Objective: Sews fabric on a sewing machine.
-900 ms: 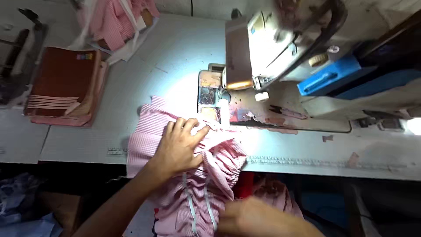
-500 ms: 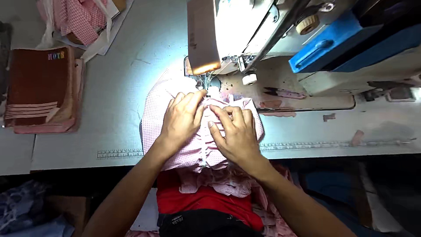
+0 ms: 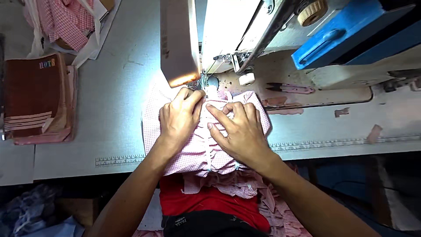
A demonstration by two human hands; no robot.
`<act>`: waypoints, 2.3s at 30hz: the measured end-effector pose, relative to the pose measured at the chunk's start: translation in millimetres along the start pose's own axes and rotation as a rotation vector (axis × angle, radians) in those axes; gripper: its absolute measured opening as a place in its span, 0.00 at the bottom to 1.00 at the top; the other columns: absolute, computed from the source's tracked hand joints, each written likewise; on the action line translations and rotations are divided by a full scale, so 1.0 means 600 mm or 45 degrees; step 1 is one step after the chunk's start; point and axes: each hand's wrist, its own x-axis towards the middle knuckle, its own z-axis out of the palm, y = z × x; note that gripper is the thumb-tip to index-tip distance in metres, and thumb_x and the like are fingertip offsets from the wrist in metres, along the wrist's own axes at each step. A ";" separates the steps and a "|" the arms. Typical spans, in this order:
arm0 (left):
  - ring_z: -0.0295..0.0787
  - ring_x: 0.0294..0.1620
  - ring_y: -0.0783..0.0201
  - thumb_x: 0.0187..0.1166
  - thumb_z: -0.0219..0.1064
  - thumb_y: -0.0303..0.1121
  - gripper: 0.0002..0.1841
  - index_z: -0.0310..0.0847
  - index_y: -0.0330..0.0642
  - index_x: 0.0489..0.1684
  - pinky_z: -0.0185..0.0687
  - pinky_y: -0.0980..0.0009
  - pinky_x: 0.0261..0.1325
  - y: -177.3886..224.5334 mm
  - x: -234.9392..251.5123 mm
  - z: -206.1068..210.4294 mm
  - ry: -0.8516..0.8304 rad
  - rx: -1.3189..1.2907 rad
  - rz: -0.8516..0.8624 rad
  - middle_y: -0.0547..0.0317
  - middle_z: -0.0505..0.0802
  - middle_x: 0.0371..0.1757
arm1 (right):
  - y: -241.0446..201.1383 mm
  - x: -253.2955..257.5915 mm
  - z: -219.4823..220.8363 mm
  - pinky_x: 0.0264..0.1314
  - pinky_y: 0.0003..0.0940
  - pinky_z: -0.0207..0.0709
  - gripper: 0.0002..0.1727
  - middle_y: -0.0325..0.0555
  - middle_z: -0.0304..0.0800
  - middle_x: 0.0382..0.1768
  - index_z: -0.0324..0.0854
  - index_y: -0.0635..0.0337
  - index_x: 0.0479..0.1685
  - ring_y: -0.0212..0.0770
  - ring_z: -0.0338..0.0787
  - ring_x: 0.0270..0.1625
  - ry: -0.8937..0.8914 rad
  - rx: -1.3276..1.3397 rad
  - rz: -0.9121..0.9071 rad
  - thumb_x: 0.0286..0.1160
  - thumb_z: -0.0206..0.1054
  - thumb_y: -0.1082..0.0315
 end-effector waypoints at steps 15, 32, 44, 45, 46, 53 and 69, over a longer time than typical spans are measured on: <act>0.85 0.26 0.64 0.84 0.66 0.46 0.13 0.95 0.54 0.35 0.75 0.62 0.24 0.017 0.026 0.025 0.082 0.138 -0.106 0.63 0.86 0.31 | 0.025 0.026 -0.008 0.54 0.54 0.64 0.28 0.51 0.80 0.53 0.79 0.29 0.81 0.57 0.75 0.57 -0.037 -0.016 -0.031 0.83 0.53 0.42; 0.87 0.31 0.64 0.84 0.66 0.47 0.12 0.96 0.58 0.42 0.78 0.62 0.28 0.005 0.022 0.026 0.060 0.045 -0.048 0.63 0.90 0.37 | 0.022 0.015 -0.011 0.56 0.54 0.64 0.30 0.49 0.80 0.55 0.79 0.28 0.81 0.55 0.74 0.59 -0.034 0.000 0.013 0.78 0.56 0.41; 0.66 0.89 0.52 0.86 0.59 0.49 0.19 0.92 0.60 0.66 0.51 0.41 0.88 -0.015 -0.038 -0.014 -0.214 -0.053 0.394 0.72 0.88 0.76 | 0.032 0.024 -0.017 0.63 0.62 0.63 0.38 0.55 0.78 0.68 0.77 0.34 0.82 0.61 0.73 0.68 -0.066 0.068 0.074 0.71 0.56 0.33; 0.64 0.91 0.53 0.85 0.58 0.53 0.22 0.90 0.60 0.69 0.44 0.37 0.91 -0.016 -0.045 -0.019 -0.258 -0.047 0.406 0.73 0.87 0.77 | 0.033 0.025 -0.020 0.64 0.62 0.63 0.36 0.54 0.77 0.71 0.76 0.34 0.83 0.61 0.72 0.70 -0.090 0.096 0.078 0.74 0.54 0.37; 0.62 0.92 0.53 0.84 0.59 0.56 0.24 0.89 0.61 0.71 0.39 0.34 0.92 -0.016 -0.051 -0.023 -0.284 -0.027 0.419 0.73 0.87 0.78 | 0.036 0.027 -0.023 0.65 0.63 0.63 0.34 0.53 0.76 0.73 0.76 0.34 0.84 0.62 0.71 0.72 -0.107 0.128 0.083 0.76 0.51 0.41; 0.85 0.76 0.54 0.85 0.66 0.36 0.11 0.96 0.45 0.51 0.60 0.43 0.90 -0.007 -0.064 -0.007 -0.072 -0.069 0.623 0.58 0.97 0.60 | 0.032 0.035 -0.020 0.68 0.68 0.64 0.29 0.55 0.74 0.77 0.74 0.39 0.85 0.66 0.69 0.78 -0.088 0.144 0.124 0.90 0.46 0.46; 0.89 0.72 0.57 0.86 0.66 0.37 0.13 0.95 0.39 0.53 0.80 0.61 0.80 0.007 -0.103 -0.004 -0.130 -0.233 0.640 0.51 0.96 0.62 | 0.052 0.064 0.003 0.72 0.62 0.65 0.26 0.54 0.78 0.75 0.77 0.42 0.81 0.62 0.74 0.77 0.051 0.060 0.057 0.90 0.49 0.53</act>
